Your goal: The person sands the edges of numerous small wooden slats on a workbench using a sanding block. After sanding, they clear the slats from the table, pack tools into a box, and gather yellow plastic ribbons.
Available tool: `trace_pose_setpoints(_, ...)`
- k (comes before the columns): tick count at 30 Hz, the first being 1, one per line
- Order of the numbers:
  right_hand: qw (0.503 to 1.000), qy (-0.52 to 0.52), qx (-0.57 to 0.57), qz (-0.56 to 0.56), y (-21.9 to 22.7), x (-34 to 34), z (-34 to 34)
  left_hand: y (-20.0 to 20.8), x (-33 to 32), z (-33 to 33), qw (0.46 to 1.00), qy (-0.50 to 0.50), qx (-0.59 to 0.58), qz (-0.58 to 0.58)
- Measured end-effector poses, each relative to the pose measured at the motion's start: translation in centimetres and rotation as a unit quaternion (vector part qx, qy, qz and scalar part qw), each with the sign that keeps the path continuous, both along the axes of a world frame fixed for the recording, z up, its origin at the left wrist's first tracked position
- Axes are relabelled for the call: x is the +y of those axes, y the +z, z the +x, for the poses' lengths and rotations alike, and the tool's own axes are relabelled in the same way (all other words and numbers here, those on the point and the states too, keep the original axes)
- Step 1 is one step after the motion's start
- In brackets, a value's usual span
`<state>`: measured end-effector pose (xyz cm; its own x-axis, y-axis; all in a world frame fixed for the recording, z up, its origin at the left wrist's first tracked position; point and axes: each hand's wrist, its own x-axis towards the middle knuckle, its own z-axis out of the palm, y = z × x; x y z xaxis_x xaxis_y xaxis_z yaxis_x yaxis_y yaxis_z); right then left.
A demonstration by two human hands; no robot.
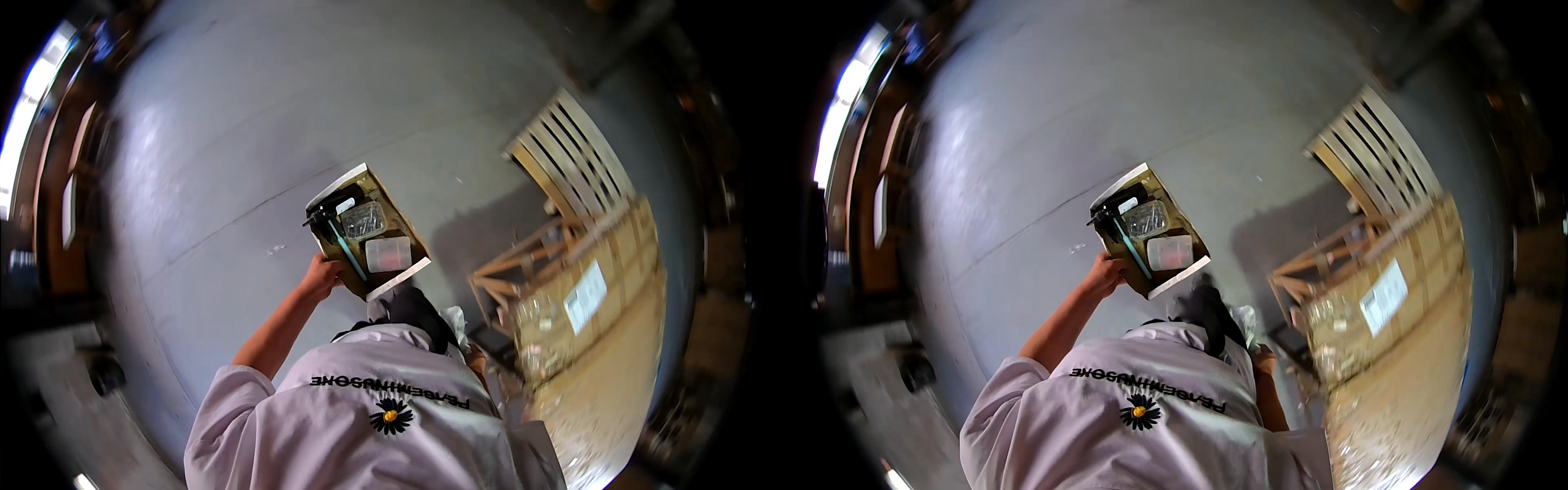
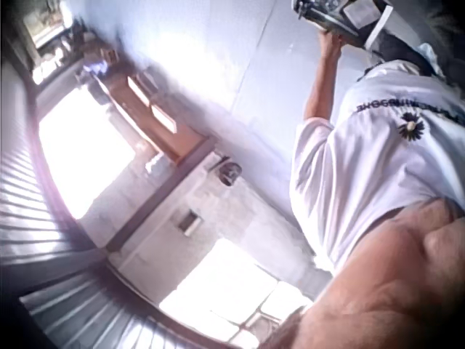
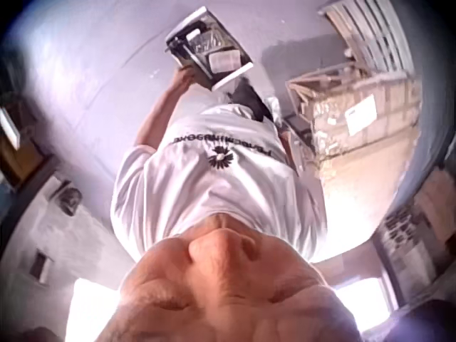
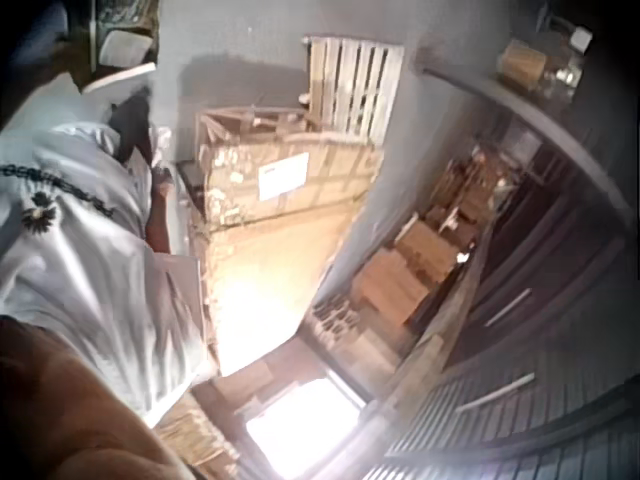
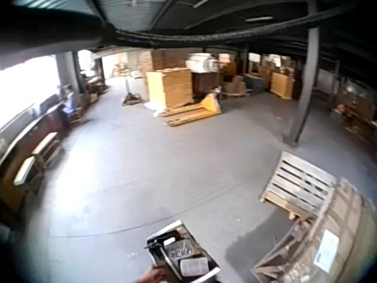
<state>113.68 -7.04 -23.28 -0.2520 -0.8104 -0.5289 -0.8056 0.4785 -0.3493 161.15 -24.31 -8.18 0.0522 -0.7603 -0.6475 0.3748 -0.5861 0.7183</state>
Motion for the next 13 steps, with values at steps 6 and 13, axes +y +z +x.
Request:
trace_pose_setpoints(6,0.998,-0.026,-0.017,-0.046,-7.3,-19.9,-11.5,-7.0,-2.5,-2.6,0.978,0.202,-0.049,-0.029)
trace_pose_setpoints(13,0.999,0.035,-0.005,-0.035,-20.0,-35.4,-11.8,-14.4,-0.7,-6.7,0.934,0.339,-0.097,-0.054)
